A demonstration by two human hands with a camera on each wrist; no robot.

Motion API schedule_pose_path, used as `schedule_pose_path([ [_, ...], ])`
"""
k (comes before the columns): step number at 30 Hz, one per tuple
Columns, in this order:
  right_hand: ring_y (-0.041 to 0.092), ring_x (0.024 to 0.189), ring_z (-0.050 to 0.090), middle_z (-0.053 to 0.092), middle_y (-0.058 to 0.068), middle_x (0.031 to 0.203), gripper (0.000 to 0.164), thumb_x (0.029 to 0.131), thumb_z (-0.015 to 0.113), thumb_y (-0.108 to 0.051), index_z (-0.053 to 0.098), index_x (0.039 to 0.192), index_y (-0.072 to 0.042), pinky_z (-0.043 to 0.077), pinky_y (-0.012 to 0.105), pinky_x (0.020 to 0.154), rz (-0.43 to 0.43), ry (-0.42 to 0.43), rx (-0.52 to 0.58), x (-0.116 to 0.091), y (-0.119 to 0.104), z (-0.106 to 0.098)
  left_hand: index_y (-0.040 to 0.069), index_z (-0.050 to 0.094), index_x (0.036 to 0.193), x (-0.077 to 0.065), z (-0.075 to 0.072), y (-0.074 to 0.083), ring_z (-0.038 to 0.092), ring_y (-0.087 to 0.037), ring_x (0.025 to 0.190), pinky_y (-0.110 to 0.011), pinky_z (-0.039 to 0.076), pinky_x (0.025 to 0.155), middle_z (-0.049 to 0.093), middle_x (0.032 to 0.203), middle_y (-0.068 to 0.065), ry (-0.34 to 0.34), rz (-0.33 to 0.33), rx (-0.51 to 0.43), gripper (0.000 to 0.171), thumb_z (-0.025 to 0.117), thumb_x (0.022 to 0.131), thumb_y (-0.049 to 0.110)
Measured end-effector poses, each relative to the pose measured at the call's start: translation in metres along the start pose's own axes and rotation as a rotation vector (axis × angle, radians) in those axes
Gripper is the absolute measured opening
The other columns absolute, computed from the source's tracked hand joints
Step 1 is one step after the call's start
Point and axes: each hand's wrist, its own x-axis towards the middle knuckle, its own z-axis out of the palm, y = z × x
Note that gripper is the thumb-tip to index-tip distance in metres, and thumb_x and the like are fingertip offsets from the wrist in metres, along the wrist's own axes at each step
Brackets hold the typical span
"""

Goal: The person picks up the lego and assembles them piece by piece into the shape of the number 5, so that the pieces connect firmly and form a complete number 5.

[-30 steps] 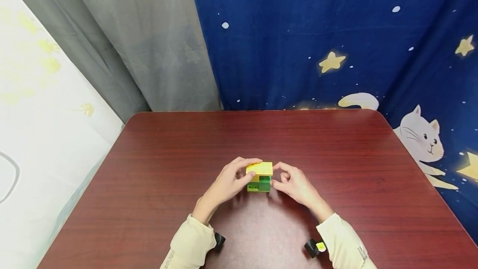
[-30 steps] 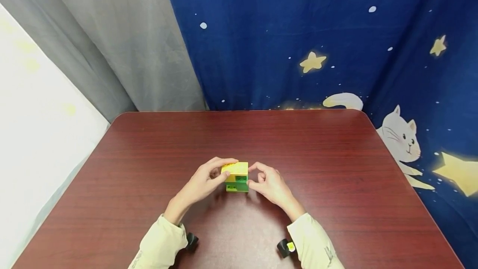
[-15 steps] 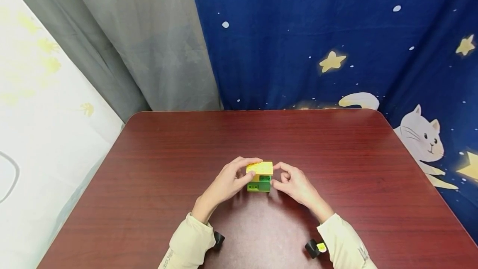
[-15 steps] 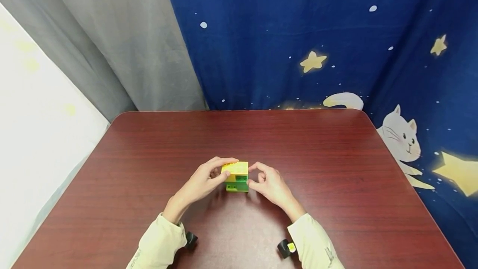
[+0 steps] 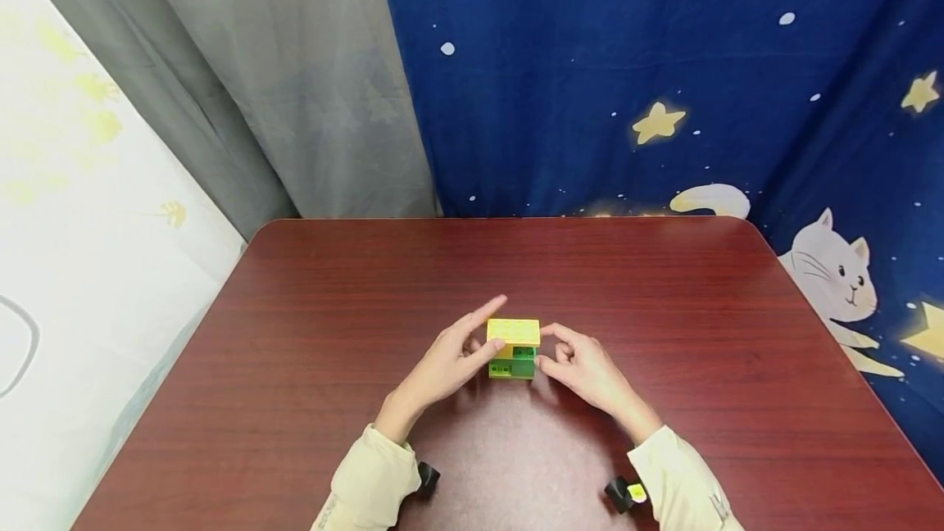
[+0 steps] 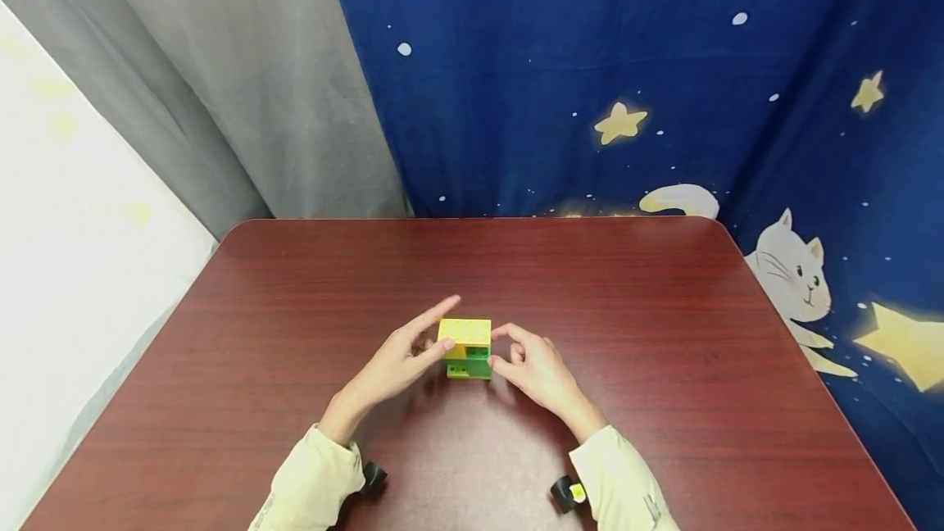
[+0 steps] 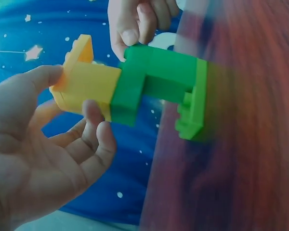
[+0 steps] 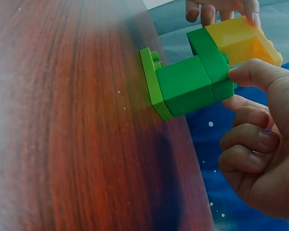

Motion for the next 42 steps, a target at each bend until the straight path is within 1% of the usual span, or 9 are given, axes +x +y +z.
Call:
schedule_pose_path([
  [2,0.001,0.045,0.031,0.036,-0.011,0.053,0.027,0.083,0.069,-0.019,0.061,0.108,-0.015,0.031,0.021,0.047,-0.008,0.005,-0.004,0.0,0.001,0.001,0.028,0.029,0.146,-0.002,0.0,-0.004,0.054,-0.015,0.062,-0.027,0.047,0.055,0.052,0.122,-0.004,-0.001,-0.046,-0.019,0.062,0.06,0.092,0.03],
  [4,0.001,0.045,0.031,0.036,-0.011,0.053,0.027,0.083,0.069,-0.019,0.061,0.109,-0.014,0.031,0.021,0.047,-0.014,0.008,0.002,0.0,0.002,0.002,0.023,0.029,0.145,-0.005,0.0,-0.009,0.056,-0.014,0.065,-0.027,0.048,0.056,0.053,0.122,-0.004,0.005,-0.073,-0.027,0.064,0.062,0.09,0.03],
  [7,0.002,0.045,0.031,0.036,-0.01,0.054,0.028,0.084,0.069,-0.021,0.061,0.11,-0.014,0.031,0.022,0.048,-0.015,0.011,0.011,0.0,0.002,0.002,0.015,0.041,0.136,-0.008,0.0,-0.016,0.054,-0.011,0.061,-0.025,0.046,0.054,0.061,0.097,-0.003,0.009,-0.068,0.007,0.055,0.066,0.088,0.023],
  [11,0.002,0.045,0.032,0.037,-0.01,0.054,0.029,0.085,0.068,-0.023,0.061,0.111,-0.013,0.033,0.022,0.049,-0.01,0.013,0.006,-0.001,0.004,0.002,0.012,0.05,0.122,-0.011,0.001,-0.024,0.049,-0.008,0.049,-0.024,0.043,0.047,0.054,0.064,0.0,-0.003,-0.045,0.033,0.039,0.067,0.086,0.014],
  [17,0.002,0.047,0.035,0.04,-0.009,0.057,0.03,0.083,0.071,-0.022,0.061,0.11,-0.014,0.034,0.022,0.05,-0.021,-0.005,0.022,-0.003,0.008,0.002,0.016,0.053,0.116,-0.009,0.002,-0.026,0.051,-0.013,0.051,-0.023,0.043,0.048,0.055,0.064,0.002,0.004,-0.042,0.032,0.034,0.067,0.085,0.011],
  [23,0.002,0.05,0.035,0.04,-0.01,0.057,0.036,0.078,0.075,-0.017,0.061,0.111,-0.012,0.036,0.021,0.053,-0.031,-0.011,0.018,-0.003,0.008,0.003,0.014,0.055,0.115,-0.009,0.003,-0.026,0.052,-0.018,0.053,-0.024,0.043,0.049,0.054,0.065,0.002,0.019,-0.041,0.034,0.034,0.069,0.084,0.009],
  [28,0.003,0.049,0.036,0.04,-0.01,0.056,0.033,0.077,0.074,-0.015,0.063,0.108,-0.011,0.036,0.022,0.053,0.0,0.001,-0.001,-0.002,0.005,0.004,0.013,0.054,0.115,-0.009,0.004,-0.026,0.051,-0.015,0.051,-0.024,0.043,0.048,0.054,0.065,0.002,0.023,-0.043,0.027,0.034,0.068,0.084,0.008],
  [32,0.003,0.048,0.035,0.04,-0.009,0.056,0.033,0.079,0.074,-0.016,0.063,0.109,-0.008,0.036,0.022,0.053,0.014,0.002,0.006,-0.001,0.004,0.004,0.012,0.056,0.114,-0.008,0.005,-0.027,0.05,-0.011,0.051,-0.024,0.043,0.049,0.054,0.064,0.003,0.049,-0.048,0.035,0.032,0.068,0.084,0.008],
  [42,0.002,0.044,0.031,0.039,-0.006,0.055,0.028,0.084,0.069,-0.017,0.064,0.107,-0.003,0.03,0.022,0.047,0.018,-0.009,0.056,0.003,0.003,0.003,0.004,0.064,0.114,-0.004,0.01,-0.026,0.048,-0.007,0.051,-0.021,0.039,0.047,0.056,0.066,0.001,0.148,-0.135,0.018,0.034,0.071,0.082,0.014],
])
